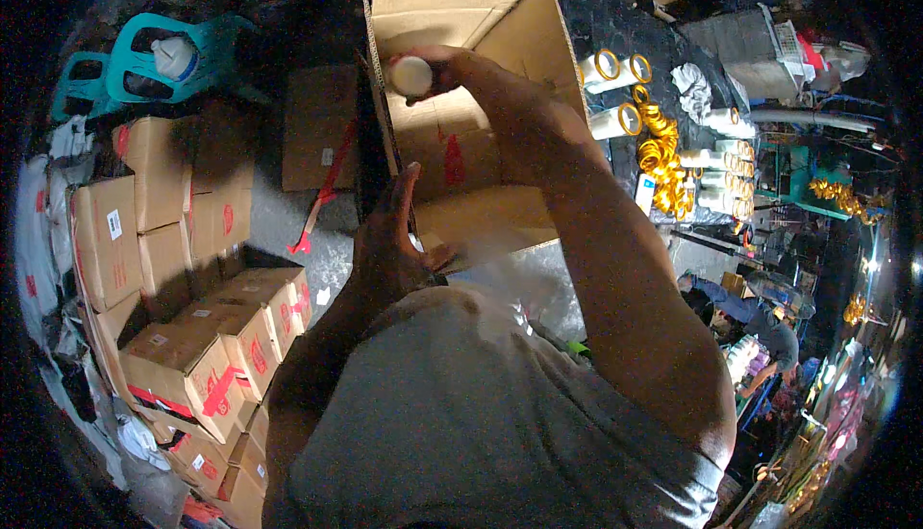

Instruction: The person places white cylindrical candle bodies into a cardboard box, then applies glue to gold rings and attaches them to the candle rims. The person handles the candles and rings one at a time, placing finished units back into the box.

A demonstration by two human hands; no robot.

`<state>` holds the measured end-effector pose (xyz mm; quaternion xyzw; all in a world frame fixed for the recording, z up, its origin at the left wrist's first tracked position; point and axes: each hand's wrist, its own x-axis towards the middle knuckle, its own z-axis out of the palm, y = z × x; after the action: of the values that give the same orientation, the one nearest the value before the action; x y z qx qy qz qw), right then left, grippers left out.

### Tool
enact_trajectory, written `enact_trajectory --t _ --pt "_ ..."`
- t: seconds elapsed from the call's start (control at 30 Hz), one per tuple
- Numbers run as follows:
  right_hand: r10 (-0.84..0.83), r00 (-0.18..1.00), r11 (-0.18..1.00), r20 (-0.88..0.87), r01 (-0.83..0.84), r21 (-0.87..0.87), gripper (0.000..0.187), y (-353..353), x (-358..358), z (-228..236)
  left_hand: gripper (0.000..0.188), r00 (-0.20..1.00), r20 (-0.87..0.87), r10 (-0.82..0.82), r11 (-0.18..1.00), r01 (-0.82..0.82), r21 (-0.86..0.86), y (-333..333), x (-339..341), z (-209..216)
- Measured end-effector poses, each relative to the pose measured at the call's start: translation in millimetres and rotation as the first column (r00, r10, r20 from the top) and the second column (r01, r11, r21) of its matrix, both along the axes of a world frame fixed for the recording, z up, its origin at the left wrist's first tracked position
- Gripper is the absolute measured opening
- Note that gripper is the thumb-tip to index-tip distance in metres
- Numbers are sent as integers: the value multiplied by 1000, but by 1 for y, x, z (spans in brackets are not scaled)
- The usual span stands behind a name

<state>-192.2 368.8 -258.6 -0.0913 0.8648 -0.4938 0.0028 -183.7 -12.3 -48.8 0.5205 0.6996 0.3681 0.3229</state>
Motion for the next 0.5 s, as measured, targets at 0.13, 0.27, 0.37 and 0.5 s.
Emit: enact_trajectory --t 0.13,0.27,0.37,0.5 --pt "-41 716 433 697 641 -634 35 -15 -36 34 119 999 41 35 999 -35 -6 -5 1 -10" --pt "-214 566 161 796 824 -543 32 -28 -57 34 120 1000 -8 26 999 -26 22 -3 2 -19" --pt "-208 692 49 691 713 -699 34 -34 -53 22 122 1000 2 23 999 -23 -28 -4 -1 -18" --pt "-224 649 -133 727 719 -682 38 -38 -40 -8 113 965 214 153 973 -109 -201 -3 1 -6"
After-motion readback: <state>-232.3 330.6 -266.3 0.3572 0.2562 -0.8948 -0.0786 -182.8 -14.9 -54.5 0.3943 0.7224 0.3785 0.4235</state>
